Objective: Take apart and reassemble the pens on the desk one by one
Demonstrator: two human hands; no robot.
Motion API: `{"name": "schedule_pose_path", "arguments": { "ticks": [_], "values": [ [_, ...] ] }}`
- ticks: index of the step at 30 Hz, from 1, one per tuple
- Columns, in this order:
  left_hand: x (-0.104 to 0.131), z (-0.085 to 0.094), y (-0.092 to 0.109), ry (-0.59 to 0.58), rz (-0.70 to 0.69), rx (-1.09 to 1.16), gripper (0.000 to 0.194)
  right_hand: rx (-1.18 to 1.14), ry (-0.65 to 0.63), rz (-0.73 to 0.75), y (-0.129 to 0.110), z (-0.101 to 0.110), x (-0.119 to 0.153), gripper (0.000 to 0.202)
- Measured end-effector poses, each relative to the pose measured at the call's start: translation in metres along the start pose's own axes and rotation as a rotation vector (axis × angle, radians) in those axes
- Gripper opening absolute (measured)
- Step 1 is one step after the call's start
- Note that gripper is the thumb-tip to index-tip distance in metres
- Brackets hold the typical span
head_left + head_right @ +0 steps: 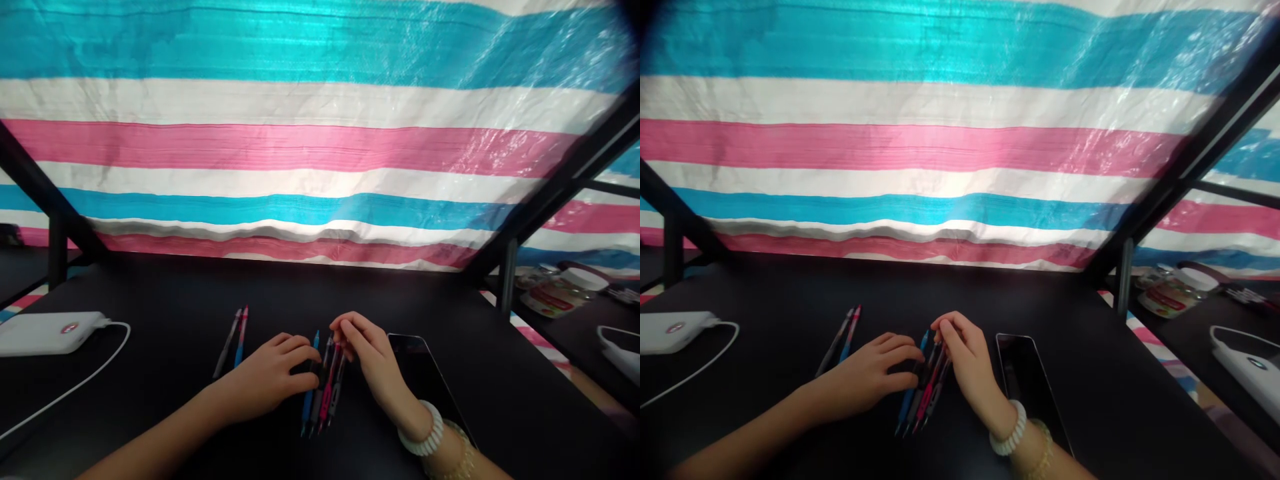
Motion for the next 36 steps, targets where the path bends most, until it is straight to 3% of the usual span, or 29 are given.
{"name": "schedule_pose_path", "arguments": {
  "ticks": [9,14,21,27,30,33,36],
  "values": [
    [0.001,-0.001,0.002,-0.018,-0.041,0.01,0.02,-0.005,-0.007,-0.035,0.002,-0.001,-0.001,0.035],
    [0.006,0.006,-0.006,0.011,0.026,0.0,0.031,0.074,-0.047,-0.021,-0.001,-0.005,0.0,0.03],
    [0.022,0.034,-0.022,0.273,0.177,-0.185,0.043,0.361,-0.137,0.04,-0.011,-0.021,0.013,0.027],
    [0.024,0.039,-0.018,0.362,0.162,-0.239,0.042,0.515,-0.238,0.106,-0.01,-0.035,0.019,0.02],
    [0.028,0.055,-0.021,0.487,0.212,-0.246,0.041,0.467,-0.159,0.107,-0.008,-0.026,0.012,0.024],
    [0.046,0.082,-0.031,0.72,0.367,-0.266,0.042,0.3,-0.063,0.067,-0.005,-0.011,0.004,0.027],
    [0.067,0.102,-0.043,0.857,0.525,-0.303,0.034,0.097,-0.086,-0.029,0.003,-0.007,-0.001,0.028]
  ]
}}
Point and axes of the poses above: each hand's wrist, its own x-axis away from the middle knuckle, its own z-axis out of the back of the hand, y = z × x, the point moved 8 cm from there along -x, towards the middle knuckle, and after that the axes turned 13 degrees about -z, right-handed, at the moved point
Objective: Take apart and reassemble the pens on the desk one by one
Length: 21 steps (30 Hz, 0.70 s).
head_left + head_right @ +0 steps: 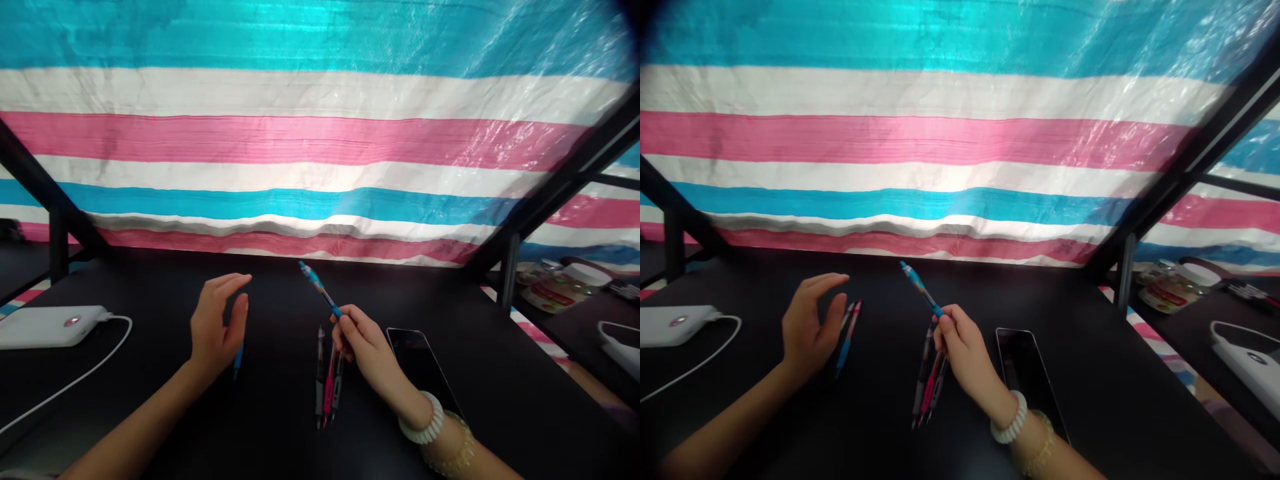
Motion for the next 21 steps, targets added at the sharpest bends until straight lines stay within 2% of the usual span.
{"name": "schedule_pose_path", "arguments": {
  "ticks": [3,5,6,8,10,12,15,18,21],
  "values": [
    [0.0,0.004,-0.019,0.015,0.143,0.038,0.024,-0.136,-0.061,-0.094,0.007,-0.004,-0.002,0.028],
    [0.002,-0.008,-0.019,-0.083,0.137,0.1,0.019,-0.156,-0.078,-0.13,0.009,-0.006,-0.002,0.027],
    [0.004,-0.019,-0.012,-0.175,0.078,0.139,0.018,-0.148,-0.068,-0.134,0.009,-0.005,-0.001,0.027],
    [0.012,-0.044,0.015,-0.399,-0.142,0.221,0.022,-0.108,-0.024,-0.124,0.007,-0.001,-0.001,0.029],
    [0.03,-0.067,0.046,-0.653,-0.383,0.253,0.029,-0.053,0.023,-0.099,0.004,0.003,-0.002,0.032],
    [0.048,-0.082,0.067,-0.815,-0.508,0.278,0.034,0.018,0.048,-0.085,0.003,0.005,-0.002,0.033],
    [0.06,-0.089,0.081,-0.865,-0.591,0.264,0.028,0.171,0.103,-0.047,0.0,0.007,-0.001,0.03],
    [0.063,-0.089,0.081,-0.836,-0.637,0.207,0.017,0.412,0.183,-0.001,-0.004,0.006,0.003,0.026],
    [0.064,-0.087,0.078,-0.834,-0.669,0.188,0.014,0.688,0.237,-0.007,-0.004,0.003,0.007,0.024]
  ]
}}
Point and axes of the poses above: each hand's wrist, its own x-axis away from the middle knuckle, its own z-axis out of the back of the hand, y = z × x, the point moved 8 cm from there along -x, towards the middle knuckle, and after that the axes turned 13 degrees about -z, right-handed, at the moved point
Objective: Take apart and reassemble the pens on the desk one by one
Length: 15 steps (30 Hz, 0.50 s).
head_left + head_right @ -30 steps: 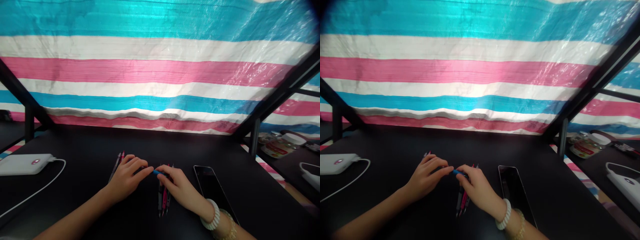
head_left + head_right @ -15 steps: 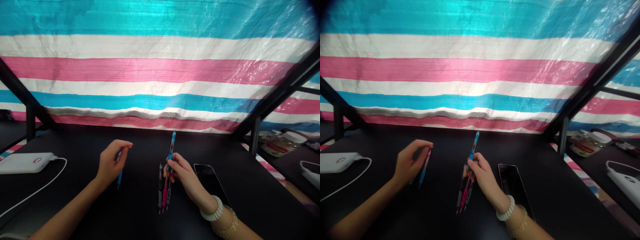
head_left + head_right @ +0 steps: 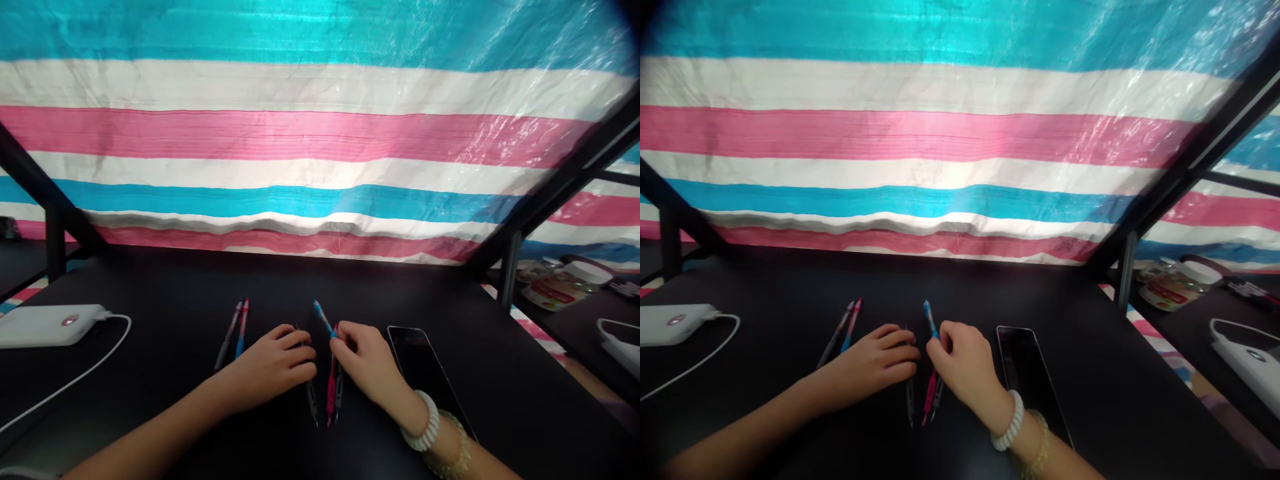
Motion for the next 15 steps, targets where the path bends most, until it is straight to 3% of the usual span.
{"name": "schedule_pose_path", "arguments": {
  "ticks": [4,7,10,13,15],
  "values": [
    [0.003,0.004,-0.008,0.013,0.019,-0.009,0.012,0.231,0.037,0.026,-0.003,-0.005,0.006,0.027],
    [0.008,0.014,-0.02,0.1,0.084,-0.023,0.016,0.274,-0.01,0.079,-0.006,-0.014,0.012,0.028],
    [0.015,0.023,-0.029,0.184,0.146,0.014,0.027,0.219,-0.069,0.135,-0.011,-0.018,0.016,0.029],
    [0.019,0.029,-0.031,0.251,0.206,0.046,0.036,0.082,-0.062,0.145,-0.016,-0.009,0.016,0.032],
    [0.021,0.037,-0.03,0.319,0.234,0.015,0.037,-0.046,-0.133,0.147,-0.02,-0.006,0.016,0.033]
  ]
}}
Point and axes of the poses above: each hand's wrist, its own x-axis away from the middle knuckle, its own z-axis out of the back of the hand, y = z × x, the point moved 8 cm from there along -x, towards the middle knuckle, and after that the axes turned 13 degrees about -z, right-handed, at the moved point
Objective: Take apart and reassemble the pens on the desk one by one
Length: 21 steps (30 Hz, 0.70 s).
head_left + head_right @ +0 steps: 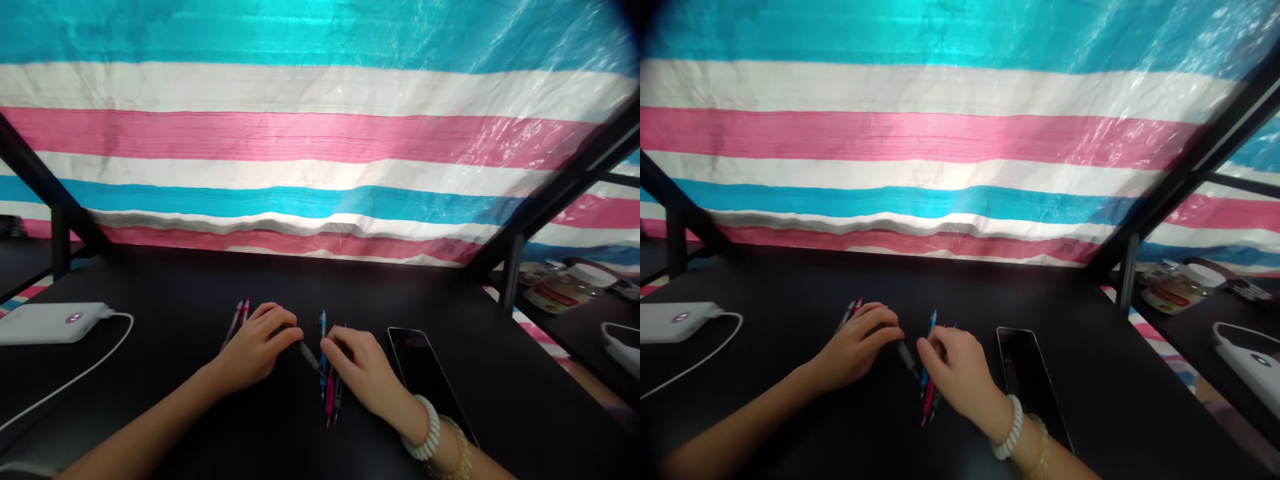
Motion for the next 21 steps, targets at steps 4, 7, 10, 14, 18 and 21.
{"name": "schedule_pose_path", "arguments": {
  "ticks": [4,7,10,14,18,21],
  "values": [
    [-0.004,0.011,0.011,0.069,-0.06,-0.118,0.039,-0.138,-0.242,0.086,-0.011,-0.011,0.005,0.025],
    [-0.006,0.011,0.016,0.034,-0.103,-0.184,0.04,-0.006,-0.224,0.137,-0.011,-0.015,0.007,0.019],
    [-0.009,0.011,0.017,0.012,-0.093,-0.253,0.03,0.191,-0.136,0.157,-0.008,-0.015,0.006,0.017],
    [-0.011,0.003,0.013,-0.05,0.003,-0.285,0.017,0.455,-0.036,0.174,-0.008,-0.017,0.002,0.019],
    [-0.013,-0.004,0.014,-0.074,0.055,-0.214,0.022,0.623,0.035,0.214,-0.011,-0.019,0.001,0.019],
    [-0.012,-0.004,0.013,-0.077,0.11,-0.158,0.023,0.683,0.083,0.253,-0.014,-0.019,0.003,0.018]
  ]
}}
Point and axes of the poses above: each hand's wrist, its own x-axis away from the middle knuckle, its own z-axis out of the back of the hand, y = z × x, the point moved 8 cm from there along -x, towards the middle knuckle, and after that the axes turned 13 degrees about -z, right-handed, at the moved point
